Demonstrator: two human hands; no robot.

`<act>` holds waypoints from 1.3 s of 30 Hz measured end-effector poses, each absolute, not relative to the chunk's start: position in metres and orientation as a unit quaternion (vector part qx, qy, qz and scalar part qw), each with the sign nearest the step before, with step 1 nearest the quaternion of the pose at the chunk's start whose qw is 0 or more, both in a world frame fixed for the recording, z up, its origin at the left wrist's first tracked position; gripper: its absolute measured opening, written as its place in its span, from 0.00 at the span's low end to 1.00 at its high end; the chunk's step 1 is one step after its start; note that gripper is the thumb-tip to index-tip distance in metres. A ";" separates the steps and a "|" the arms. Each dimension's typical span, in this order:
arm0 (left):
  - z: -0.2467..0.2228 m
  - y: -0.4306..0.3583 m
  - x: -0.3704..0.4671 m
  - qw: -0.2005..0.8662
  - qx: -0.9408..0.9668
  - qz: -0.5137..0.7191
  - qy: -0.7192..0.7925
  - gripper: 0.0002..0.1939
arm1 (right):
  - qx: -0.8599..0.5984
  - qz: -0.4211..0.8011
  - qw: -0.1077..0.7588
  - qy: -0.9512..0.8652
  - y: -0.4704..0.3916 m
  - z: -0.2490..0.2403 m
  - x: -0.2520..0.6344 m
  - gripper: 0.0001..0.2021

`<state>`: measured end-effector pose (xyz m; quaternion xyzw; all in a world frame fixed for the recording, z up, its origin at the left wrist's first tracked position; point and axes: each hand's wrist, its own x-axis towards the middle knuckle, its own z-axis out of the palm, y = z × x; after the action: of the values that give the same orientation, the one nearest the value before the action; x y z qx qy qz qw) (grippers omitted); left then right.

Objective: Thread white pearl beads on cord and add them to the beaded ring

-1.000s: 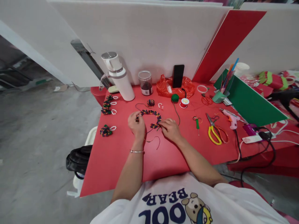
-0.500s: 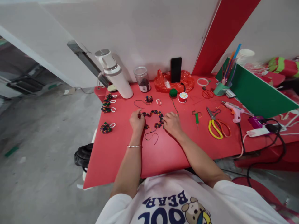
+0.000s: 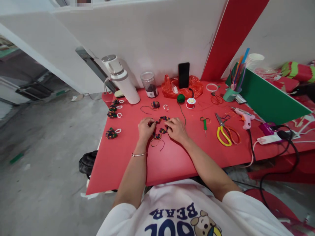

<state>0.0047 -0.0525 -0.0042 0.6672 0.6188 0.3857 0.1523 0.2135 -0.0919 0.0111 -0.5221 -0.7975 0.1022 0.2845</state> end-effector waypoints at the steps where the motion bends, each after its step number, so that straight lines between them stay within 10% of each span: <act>1: -0.005 -0.053 0.006 0.172 0.646 0.396 0.629 0.07 | -0.507 0.105 0.281 -0.808 -0.093 0.011 0.213 0.16; 12: 0.007 -0.067 0.000 0.021 0.700 0.373 0.608 0.14 | -0.500 0.081 0.298 -0.809 -0.096 0.014 0.217 0.13; 20: -0.005 -0.073 0.006 0.048 0.849 0.167 0.500 0.28 | -0.421 0.110 0.235 -0.869 -0.109 0.016 0.203 0.08; 39: -0.006 -0.076 0.006 0.050 0.812 0.168 0.556 0.35 | -0.420 0.148 0.227 -0.866 -0.101 0.020 0.215 0.07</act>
<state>0.0060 -0.0762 -0.0059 0.8125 0.5560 0.1679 0.0500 0.2153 -0.1010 0.0198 -0.4196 -0.8664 0.1479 0.2267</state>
